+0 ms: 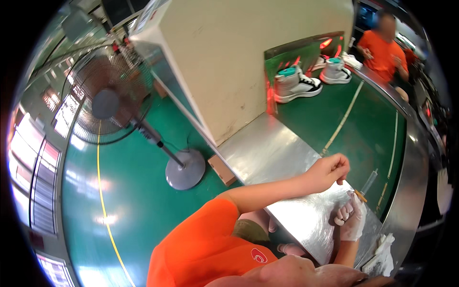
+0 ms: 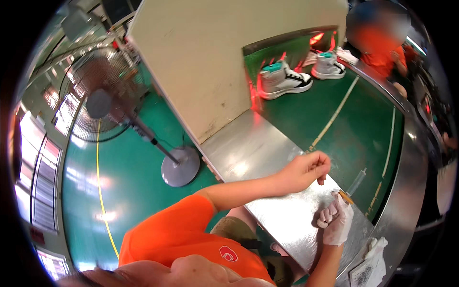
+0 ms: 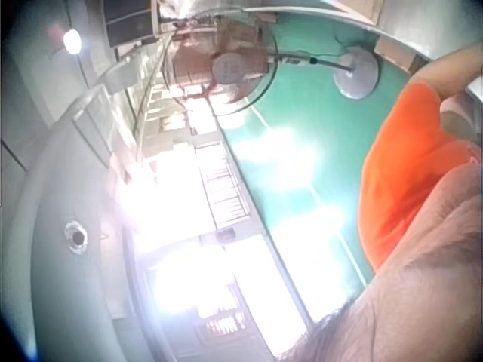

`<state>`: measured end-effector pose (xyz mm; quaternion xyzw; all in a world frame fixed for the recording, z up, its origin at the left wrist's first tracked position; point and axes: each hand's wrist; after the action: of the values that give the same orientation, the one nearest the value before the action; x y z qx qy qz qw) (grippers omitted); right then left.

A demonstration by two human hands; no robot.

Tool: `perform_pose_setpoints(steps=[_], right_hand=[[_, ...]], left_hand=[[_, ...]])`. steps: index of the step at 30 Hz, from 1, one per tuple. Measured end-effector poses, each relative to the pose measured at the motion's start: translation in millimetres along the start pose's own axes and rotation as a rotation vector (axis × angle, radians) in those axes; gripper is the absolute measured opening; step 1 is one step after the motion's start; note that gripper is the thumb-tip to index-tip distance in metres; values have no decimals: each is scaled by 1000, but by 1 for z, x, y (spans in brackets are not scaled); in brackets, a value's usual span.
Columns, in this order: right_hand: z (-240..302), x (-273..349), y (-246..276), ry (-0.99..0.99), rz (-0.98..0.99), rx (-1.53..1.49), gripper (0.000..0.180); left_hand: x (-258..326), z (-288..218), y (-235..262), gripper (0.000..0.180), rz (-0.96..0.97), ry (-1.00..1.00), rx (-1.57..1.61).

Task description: The person wipes a white and black sneaker with a cloth, then uses a syringe to apply a liquid from a large container into the shoe's sole. They also clean the syringe and the metal workbench with a tissue.

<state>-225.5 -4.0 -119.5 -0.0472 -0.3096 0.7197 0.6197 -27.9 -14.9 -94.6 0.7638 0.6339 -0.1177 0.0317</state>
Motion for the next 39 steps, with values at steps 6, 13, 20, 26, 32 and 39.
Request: perform_pose_setpoints(steps=[6,13,20,26,32,39], right_hand=[[2,-3,-16,-75,65,54,24],[9,0,-6,-96,-1,237,23],[7,4,-13,-68,-36,318,16],[-2,1,-8,8,-41,266,15],[-7,-3,-4,123,-23,422,20],[-18,-7,-6,179,-3,531,18]], left_hand=[[9,24,0,15,24,-64,-481],[10,27,-17,17,185,139,-292],[13,30,-15,22,240,242,-244],[12,37,-16,26,273,178,-217],[6,45,-15,26,264,83,-279],[5,60,-9,22,199,11,-177]])
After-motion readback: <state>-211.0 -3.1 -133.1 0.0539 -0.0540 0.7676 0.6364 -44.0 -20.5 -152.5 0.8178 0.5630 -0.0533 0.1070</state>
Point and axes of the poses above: each hand's wrist, its own x-axis away from the middle knuckle, its own y-axis out of the back of the hand, z = x × y, and after that the axes turned 1 degree about -x, right-handed
